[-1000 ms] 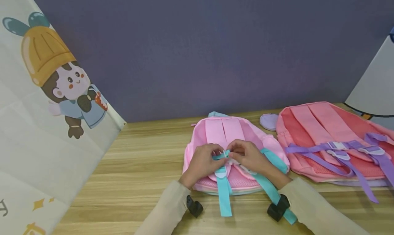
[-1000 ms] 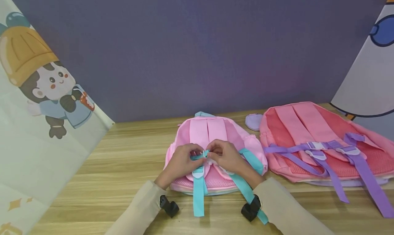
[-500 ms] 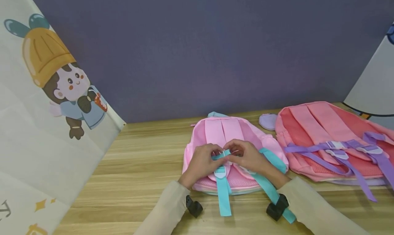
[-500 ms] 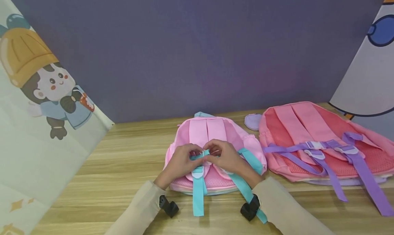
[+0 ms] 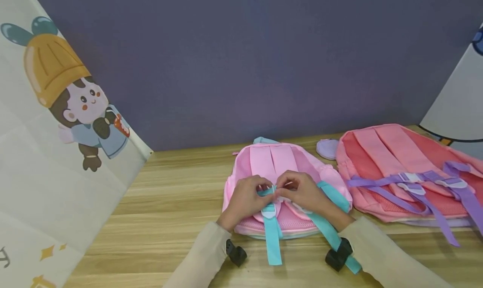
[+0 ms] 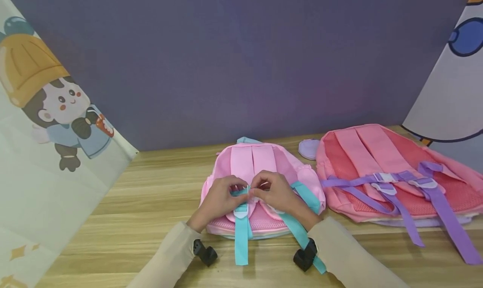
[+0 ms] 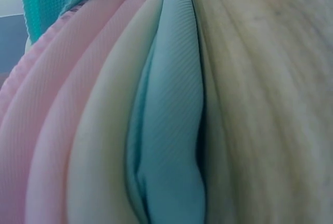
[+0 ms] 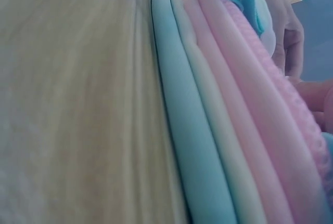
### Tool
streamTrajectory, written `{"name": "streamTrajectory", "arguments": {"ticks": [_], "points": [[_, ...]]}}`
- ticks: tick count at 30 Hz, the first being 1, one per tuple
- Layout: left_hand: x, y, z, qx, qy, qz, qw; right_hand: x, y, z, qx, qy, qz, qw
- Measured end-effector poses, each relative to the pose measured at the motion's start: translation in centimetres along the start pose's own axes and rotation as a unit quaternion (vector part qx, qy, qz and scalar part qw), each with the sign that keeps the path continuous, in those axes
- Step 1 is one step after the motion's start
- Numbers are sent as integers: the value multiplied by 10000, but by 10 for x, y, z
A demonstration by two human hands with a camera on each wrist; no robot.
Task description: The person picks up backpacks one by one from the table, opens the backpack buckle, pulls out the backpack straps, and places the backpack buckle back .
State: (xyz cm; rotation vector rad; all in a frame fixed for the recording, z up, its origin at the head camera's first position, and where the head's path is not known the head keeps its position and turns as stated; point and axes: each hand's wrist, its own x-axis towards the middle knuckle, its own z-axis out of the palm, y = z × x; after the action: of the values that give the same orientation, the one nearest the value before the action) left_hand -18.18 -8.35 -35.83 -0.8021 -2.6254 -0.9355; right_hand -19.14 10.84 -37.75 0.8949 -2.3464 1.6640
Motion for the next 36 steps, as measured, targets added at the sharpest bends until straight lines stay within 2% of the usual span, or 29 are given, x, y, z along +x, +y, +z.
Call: {"name": "streamTrajectory", "arguments": {"ticks": [10,20,33,36], "points": [[0,-4,-1,-375,46,-15,9993,3,-1,1,236,-3,-36,9997],[0,-7,0,-433,-135,77,9989,2,1,-1,-208,-222,144,9994],[2,-10,3,-427,-115,273,9986,-1,-2,0,-150,80,277,9995],[2,-9,3,-434,-119,226,9987,-1,-3,0,-144,137,239,9995]]}}
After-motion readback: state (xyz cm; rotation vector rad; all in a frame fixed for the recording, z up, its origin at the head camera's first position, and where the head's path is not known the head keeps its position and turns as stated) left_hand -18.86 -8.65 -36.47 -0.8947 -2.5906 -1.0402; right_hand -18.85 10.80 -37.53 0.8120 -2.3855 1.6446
